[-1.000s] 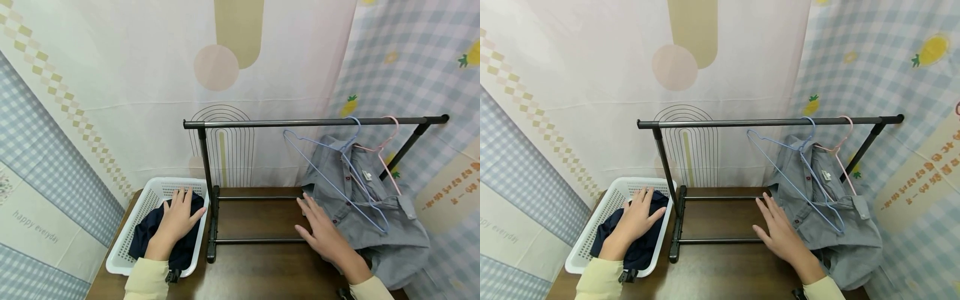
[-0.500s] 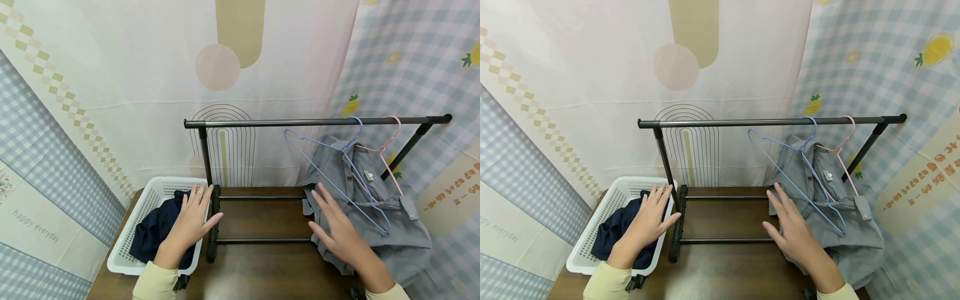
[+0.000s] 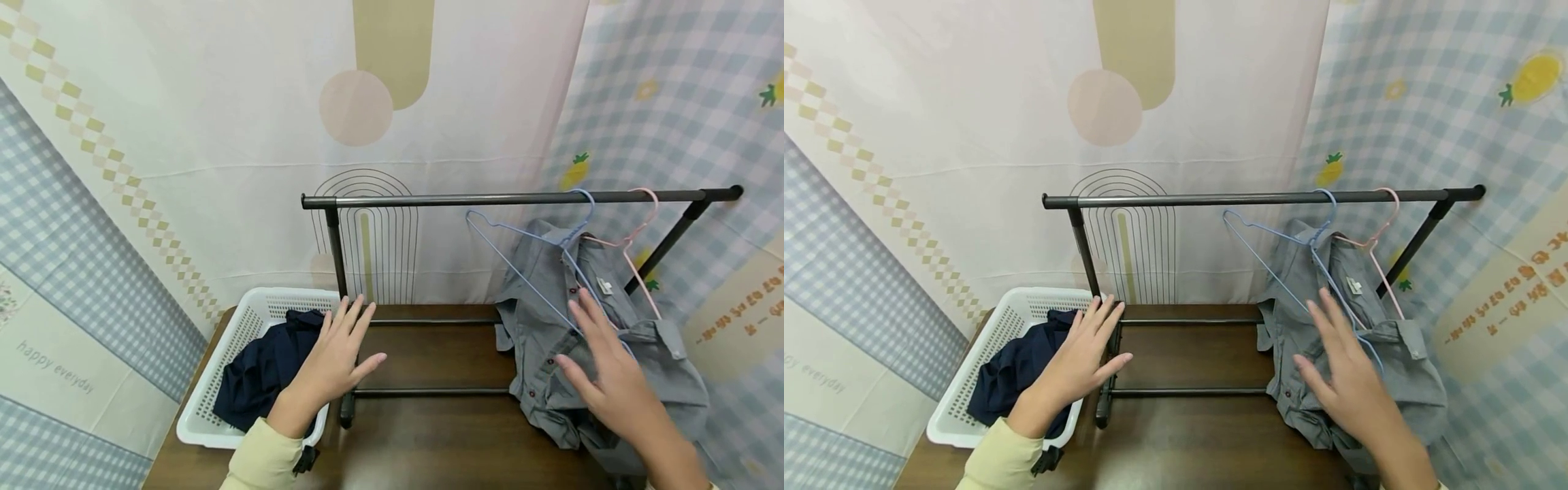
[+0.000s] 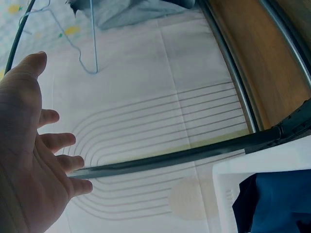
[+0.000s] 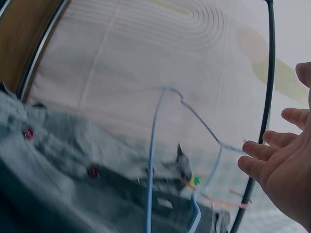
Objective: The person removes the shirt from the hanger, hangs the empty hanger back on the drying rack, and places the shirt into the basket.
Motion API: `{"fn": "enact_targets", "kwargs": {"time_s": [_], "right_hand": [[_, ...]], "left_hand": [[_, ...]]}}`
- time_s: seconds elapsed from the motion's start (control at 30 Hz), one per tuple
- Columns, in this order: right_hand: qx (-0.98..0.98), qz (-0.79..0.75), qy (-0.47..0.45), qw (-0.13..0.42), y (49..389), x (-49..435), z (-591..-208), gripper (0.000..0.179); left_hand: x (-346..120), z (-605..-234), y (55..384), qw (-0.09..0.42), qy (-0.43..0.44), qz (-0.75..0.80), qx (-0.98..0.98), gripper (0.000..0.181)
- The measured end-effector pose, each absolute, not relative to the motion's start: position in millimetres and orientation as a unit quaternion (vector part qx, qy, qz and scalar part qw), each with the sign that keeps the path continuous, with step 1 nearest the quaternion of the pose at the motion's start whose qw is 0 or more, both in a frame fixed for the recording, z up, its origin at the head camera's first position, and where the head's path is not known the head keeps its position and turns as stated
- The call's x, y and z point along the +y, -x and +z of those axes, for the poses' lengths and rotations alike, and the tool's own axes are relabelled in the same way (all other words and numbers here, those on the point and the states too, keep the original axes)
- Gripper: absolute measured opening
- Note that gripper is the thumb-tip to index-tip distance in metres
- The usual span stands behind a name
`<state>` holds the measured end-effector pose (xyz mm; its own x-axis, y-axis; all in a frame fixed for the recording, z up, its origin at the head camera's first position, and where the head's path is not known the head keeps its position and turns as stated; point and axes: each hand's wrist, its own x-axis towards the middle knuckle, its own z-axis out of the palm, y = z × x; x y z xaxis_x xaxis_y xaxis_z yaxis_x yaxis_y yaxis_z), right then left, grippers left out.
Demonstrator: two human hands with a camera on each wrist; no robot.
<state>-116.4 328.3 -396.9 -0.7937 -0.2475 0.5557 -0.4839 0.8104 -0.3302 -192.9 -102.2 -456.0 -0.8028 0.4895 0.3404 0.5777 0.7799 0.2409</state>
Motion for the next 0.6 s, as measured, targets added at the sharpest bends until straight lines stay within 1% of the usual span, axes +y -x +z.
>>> {"fn": "enact_targets", "kwargs": {"time_s": [0.23,0.43,0.53,0.6], "right_hand": [[-0.918,0.245,-0.165,0.266,110,351,-386,0.075],[-0.917,0.26,-0.119,0.278,111,373,-381,0.073],[-0.922,0.272,-0.068,0.266,114,385,-379,0.072],[-0.931,0.27,-0.026,0.246,117,392,-379,0.073]], "left_hand": [[-92,-463,202,0.115,0.323,-0.115,-0.932,0.084],[-86,-470,209,0.121,0.366,-0.097,-0.918,0.082],[-84,-475,211,0.115,0.375,-0.093,-0.915,0.082],[-83,-480,212,0.109,0.379,-0.088,-0.915,0.082]]}}
